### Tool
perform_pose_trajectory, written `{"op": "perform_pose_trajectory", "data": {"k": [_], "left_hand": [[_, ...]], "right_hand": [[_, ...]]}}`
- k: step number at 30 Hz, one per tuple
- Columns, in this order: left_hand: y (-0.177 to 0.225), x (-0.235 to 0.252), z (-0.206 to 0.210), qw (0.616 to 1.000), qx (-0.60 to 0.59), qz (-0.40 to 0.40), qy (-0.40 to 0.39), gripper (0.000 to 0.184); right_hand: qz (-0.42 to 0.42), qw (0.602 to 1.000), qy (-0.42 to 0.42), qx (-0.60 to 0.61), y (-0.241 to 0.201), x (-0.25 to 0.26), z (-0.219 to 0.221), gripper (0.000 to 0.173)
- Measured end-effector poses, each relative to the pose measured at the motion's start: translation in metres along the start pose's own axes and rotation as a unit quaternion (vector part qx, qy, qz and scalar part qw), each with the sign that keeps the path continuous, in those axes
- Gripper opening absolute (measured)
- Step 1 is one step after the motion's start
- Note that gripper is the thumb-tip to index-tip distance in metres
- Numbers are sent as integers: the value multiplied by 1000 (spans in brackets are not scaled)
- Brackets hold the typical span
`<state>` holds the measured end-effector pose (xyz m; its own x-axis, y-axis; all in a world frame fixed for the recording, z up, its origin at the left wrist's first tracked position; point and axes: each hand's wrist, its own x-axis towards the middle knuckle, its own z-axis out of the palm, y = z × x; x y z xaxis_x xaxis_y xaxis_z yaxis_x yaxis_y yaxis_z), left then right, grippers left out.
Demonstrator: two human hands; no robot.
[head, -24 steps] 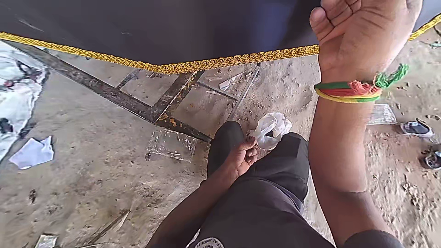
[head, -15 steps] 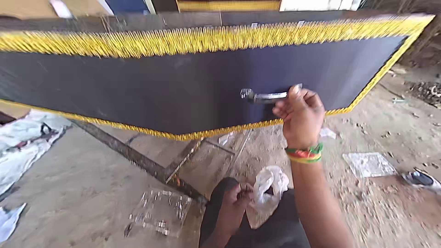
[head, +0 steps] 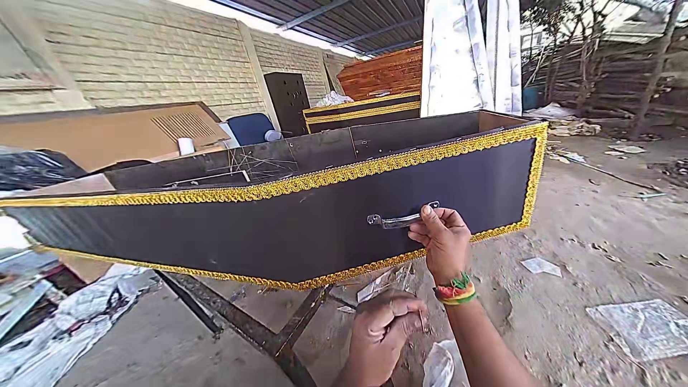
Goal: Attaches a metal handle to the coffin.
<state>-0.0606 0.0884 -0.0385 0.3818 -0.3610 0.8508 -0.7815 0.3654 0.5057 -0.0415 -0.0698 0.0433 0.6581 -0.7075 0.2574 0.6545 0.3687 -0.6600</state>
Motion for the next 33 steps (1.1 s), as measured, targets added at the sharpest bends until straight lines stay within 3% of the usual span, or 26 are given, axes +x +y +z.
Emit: {"op": "perform_pose_trajectory", "data": {"k": [8, 13, 16, 26, 33], "left_hand": [[8, 94, 12, 954, 228, 178, 76, 9], [-18, 144, 17, 933, 252, 228, 119, 11], [-30, 150, 27, 939, 212, 232, 143, 9], [-43, 147, 35, 917, 252, 287, 116, 10], [-42, 148, 37, 914, 259, 290, 112, 11]], "right_hand": [[-1, 1000, -9, 15, -1, 1, -1, 18], [23, 999, 4, 34, 3, 4, -3, 19], [15, 998, -19, 50, 14, 5, -8, 20], [-24, 995, -28, 95, 24, 5, -14, 19], [-75, 993, -75, 53, 32, 5, -25, 19]]}}
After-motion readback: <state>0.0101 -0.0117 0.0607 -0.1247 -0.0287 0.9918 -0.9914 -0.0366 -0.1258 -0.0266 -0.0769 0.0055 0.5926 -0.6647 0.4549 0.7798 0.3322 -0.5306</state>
